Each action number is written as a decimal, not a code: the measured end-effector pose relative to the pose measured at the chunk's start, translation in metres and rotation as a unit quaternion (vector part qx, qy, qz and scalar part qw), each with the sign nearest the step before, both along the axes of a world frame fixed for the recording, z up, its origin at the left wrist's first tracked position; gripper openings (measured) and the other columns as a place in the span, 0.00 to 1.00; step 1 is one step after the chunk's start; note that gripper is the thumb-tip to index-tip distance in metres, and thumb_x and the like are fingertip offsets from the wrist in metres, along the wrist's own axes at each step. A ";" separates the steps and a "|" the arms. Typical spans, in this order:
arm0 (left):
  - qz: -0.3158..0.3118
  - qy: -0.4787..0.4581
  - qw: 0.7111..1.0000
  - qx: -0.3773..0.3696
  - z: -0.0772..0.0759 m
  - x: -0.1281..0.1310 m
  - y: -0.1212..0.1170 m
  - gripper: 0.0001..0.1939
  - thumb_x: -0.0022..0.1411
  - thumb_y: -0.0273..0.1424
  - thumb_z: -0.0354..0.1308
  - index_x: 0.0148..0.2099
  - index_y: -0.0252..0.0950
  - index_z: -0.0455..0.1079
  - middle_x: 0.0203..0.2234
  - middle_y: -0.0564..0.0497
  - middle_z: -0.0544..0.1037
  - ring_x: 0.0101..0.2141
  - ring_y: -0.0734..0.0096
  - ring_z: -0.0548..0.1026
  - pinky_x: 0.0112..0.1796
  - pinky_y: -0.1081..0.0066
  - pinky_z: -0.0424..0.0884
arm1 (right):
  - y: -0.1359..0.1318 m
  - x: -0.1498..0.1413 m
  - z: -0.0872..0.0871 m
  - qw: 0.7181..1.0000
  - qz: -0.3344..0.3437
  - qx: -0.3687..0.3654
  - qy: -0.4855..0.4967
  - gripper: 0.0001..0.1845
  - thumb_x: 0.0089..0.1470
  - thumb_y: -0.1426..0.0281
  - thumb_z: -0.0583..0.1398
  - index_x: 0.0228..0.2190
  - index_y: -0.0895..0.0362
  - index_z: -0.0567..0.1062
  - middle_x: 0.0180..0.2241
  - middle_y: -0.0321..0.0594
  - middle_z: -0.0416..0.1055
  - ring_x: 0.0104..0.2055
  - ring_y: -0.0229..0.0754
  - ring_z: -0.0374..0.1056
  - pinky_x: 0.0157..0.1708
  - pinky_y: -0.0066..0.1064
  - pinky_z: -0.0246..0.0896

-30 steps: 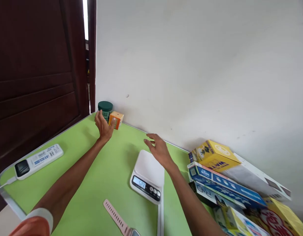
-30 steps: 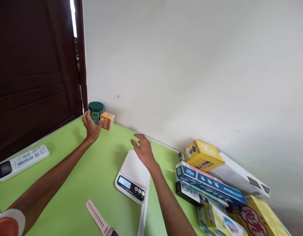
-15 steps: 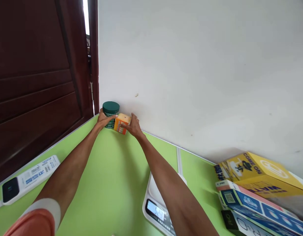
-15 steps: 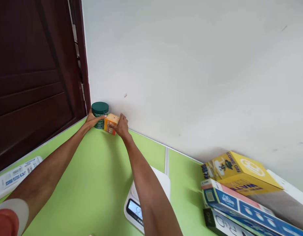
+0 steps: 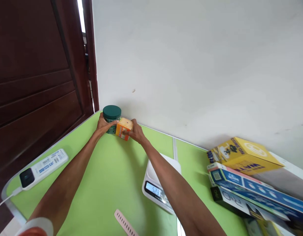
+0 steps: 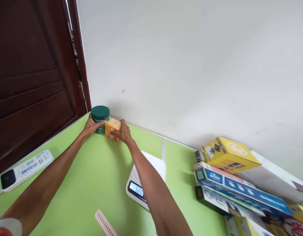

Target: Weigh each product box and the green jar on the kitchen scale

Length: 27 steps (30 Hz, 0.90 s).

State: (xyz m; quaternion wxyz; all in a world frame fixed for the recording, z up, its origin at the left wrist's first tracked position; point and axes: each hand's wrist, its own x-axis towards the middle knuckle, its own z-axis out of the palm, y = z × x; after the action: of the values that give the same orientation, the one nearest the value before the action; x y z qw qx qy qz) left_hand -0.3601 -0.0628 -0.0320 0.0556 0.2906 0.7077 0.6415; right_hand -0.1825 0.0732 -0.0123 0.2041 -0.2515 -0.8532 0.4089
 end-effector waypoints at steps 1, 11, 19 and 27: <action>-0.004 -0.009 1.000 -0.008 0.002 0.011 -0.007 0.48 0.44 0.44 0.81 0.62 0.35 0.64 0.55 0.39 0.78 0.55 0.53 0.79 0.59 0.52 0.75 | -0.008 0.010 0.001 1.000 -0.006 -0.005 -0.003 0.32 0.37 0.57 0.72 0.37 0.47 0.59 0.33 0.29 0.70 0.35 0.45 0.67 0.39 0.37 0.64; 0.040 0.096 0.994 0.018 0.045 0.167 -0.069 0.36 0.73 0.52 0.54 0.73 0.39 0.57 0.70 0.35 0.65 0.72 0.49 0.63 0.72 0.50 0.57 | -0.071 0.091 0.043 0.995 -0.037 -0.052 0.078 0.30 0.37 0.59 0.71 0.39 0.48 0.64 0.35 0.31 0.73 0.38 0.47 0.71 0.37 0.36 0.65; -0.189 0.071 0.979 -0.012 0.050 0.253 -0.059 0.36 0.73 0.55 0.50 0.71 0.38 0.62 0.67 0.36 0.71 0.68 0.50 0.69 0.67 0.51 0.64 | -0.080 0.197 0.071 0.991 -0.107 -0.005 0.080 0.32 0.38 0.61 0.69 0.46 0.49 0.66 0.38 0.34 0.76 0.39 0.49 0.73 0.37 0.36 0.67; -0.273 0.074 0.959 -0.036 0.028 0.294 -0.036 0.35 0.73 0.58 0.48 0.68 0.39 0.68 0.60 0.37 0.77 0.60 0.49 0.76 0.62 0.50 0.70 | -0.056 0.256 0.042 0.988 -0.144 0.013 0.056 0.38 0.38 0.65 0.72 0.52 0.50 0.67 0.40 0.35 0.78 0.42 0.50 0.76 0.42 0.38 0.70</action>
State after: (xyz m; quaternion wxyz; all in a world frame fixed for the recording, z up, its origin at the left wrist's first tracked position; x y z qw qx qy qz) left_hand -0.0663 -0.0987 -0.0041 0.1864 0.5170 0.6261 0.5531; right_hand 0.0736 0.0172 0.0293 0.3117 -0.3461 -0.8006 0.3771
